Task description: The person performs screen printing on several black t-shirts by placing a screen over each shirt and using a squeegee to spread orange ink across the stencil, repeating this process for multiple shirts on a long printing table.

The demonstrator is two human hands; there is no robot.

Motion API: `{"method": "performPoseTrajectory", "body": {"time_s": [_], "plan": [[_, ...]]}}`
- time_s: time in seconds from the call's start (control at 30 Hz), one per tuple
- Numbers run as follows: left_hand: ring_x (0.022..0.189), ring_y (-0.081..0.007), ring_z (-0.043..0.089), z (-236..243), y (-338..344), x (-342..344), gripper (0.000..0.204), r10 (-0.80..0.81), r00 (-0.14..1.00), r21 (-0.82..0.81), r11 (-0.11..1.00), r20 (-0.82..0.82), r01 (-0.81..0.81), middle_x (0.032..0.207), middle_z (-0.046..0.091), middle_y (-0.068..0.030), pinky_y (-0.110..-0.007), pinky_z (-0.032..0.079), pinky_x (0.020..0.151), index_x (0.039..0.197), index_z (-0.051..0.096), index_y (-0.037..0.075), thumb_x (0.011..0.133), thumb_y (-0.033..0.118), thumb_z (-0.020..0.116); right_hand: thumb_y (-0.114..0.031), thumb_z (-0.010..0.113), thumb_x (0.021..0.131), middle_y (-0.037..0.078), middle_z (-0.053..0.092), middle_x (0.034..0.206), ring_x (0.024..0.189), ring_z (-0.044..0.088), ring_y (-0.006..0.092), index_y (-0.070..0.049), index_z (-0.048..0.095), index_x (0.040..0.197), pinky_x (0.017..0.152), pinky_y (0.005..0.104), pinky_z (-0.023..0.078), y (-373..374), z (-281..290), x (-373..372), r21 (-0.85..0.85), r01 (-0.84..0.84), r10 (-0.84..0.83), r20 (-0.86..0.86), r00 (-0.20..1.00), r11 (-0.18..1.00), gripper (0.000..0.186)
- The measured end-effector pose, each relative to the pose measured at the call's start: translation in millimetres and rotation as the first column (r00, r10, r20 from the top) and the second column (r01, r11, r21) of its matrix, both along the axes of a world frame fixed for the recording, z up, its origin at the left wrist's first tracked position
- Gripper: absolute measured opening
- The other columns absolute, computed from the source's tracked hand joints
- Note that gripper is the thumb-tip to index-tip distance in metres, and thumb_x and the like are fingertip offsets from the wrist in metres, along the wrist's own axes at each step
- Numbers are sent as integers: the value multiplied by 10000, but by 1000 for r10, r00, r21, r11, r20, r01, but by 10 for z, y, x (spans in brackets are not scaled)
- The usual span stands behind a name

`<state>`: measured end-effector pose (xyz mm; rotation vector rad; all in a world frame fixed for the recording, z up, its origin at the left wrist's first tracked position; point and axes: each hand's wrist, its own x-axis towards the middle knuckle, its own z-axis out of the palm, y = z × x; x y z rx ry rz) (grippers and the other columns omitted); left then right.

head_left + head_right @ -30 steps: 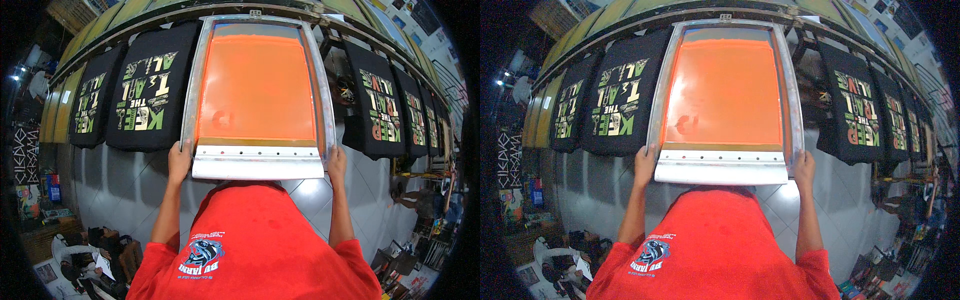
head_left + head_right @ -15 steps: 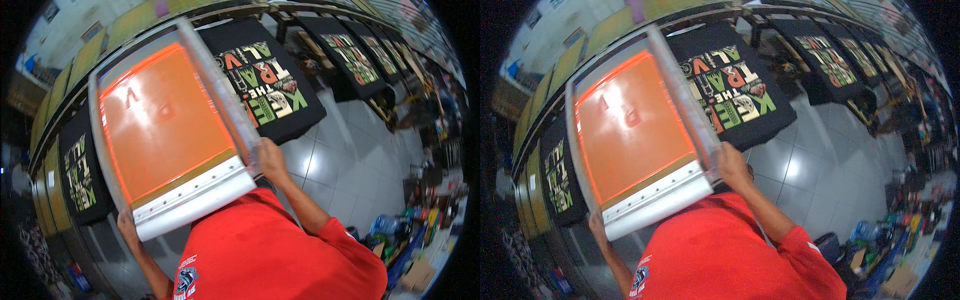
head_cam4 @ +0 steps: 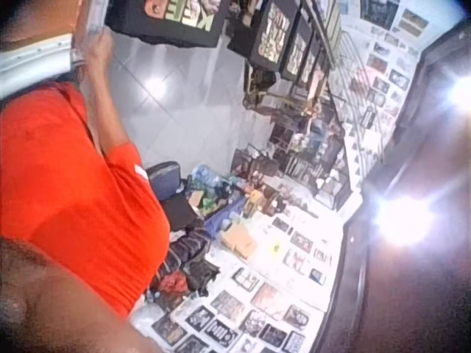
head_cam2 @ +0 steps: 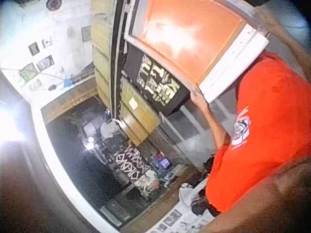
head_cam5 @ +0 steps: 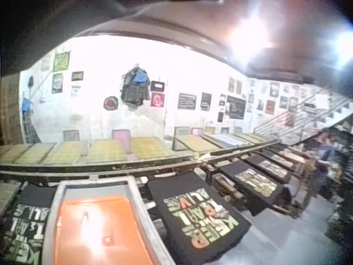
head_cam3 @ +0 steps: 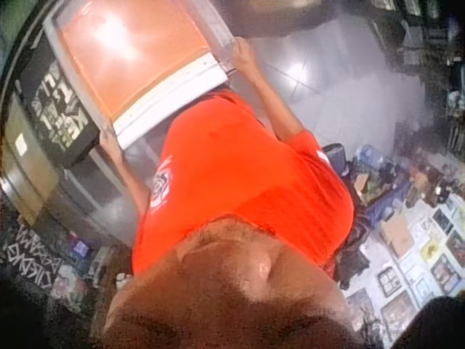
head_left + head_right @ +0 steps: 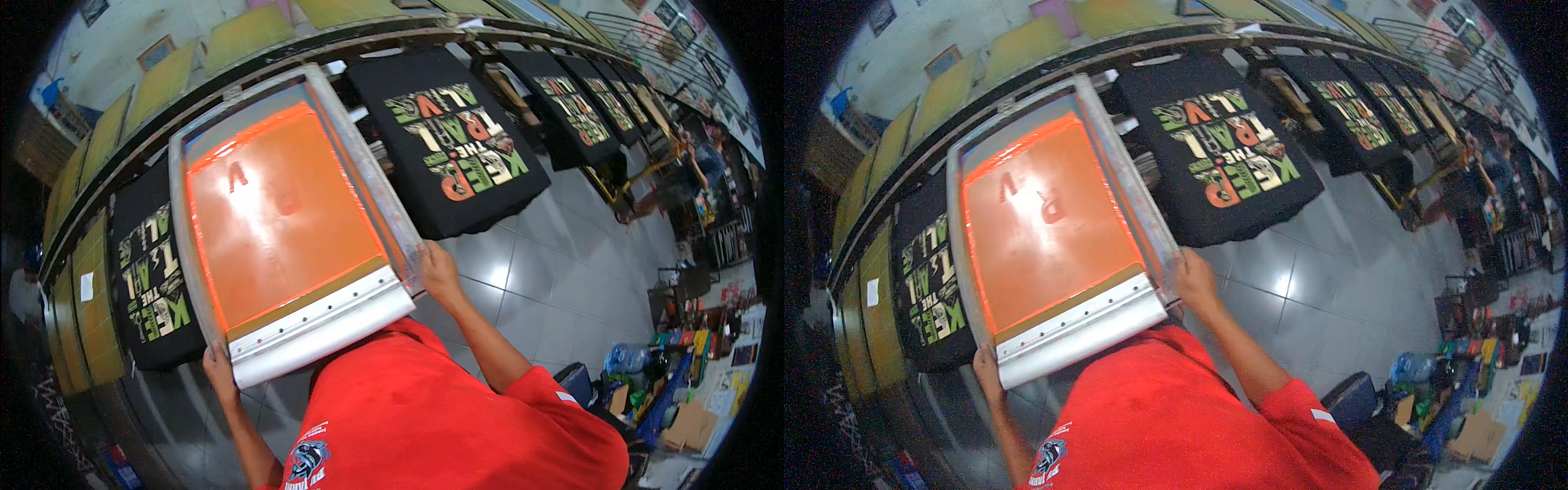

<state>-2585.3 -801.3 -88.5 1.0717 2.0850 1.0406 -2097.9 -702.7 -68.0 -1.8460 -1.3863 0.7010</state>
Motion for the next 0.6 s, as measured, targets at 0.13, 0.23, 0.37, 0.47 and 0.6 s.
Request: {"method": "performPoseTrajectory", "body": {"time_s": [0.13, 0.23, 0.37, 0.47, 0.6], "plan": [[788, -193, 575, -182, 137, -72, 421, -8, 994, -34, 999, -111, 5, 863, 647, -173, -372, 468, 754, 997, 616, -92, 1003, 318, 520, -319, 428, 1009, 276, 652, 920, 912, 634, 456, 8, 628, 1020, 762, 496, 476, 21, -208, 105, 19, -21, 21, -4, 1000, 1000, 384], [754, -276, 620, -97, 236, 83, 430, 21, 992, 8, 1000, -121, -20, 833, 644, -241, -405, 475, 731, 950, 621, -79, 978, 343, 546, -310, 423, 1011, 282, 646, 907, 905, 631, 456, 17, 630, 1005, 763, 485, 473, 59, -261, 148, 1, -4, 4, 80, 997, 1000, 387], [711, -326, 626, -3, 328, 170, 438, 24, 991, 5, 1000, -134, -23, 775, 643, -232, -435, 473, 699, 910, 619, -74, 966, 354, 548, -298, 422, 1013, 281, 643, 889, 880, 629, 459, 24, 626, 990, 746, 480, 468, 104, -238, 140, 33, 9, -12, 82, 997, 999, 382], [697, -325, 622, -4, 393, 172, 439, 23, 995, -20, 999, -95, -25, 771, 645, -228, -437, 473, 690, 911, 619, -76, 964, 353, 547, -292, 419, 1015, 282, 640, 884, 852, 627, 452, 34, 625, 963, 736, 477, 464, 190, -236, 146, 19, 6, -7, 72, 997, 1000, 389], [691, -325, 619, -5, 440, 241, 434, 2, 994, -26, 1000, -111, -4, 771, 648, -223, -435, 472, 687, 907, 618, -73, 965, 351, 544, -291, 416, 1017, 287, 635, 879, 842, 627, 446, 46, 623, 940, 736, 475, 462, 270, -215, 163, 13, 15, -16, 99, 995, 1000, 403]]}}
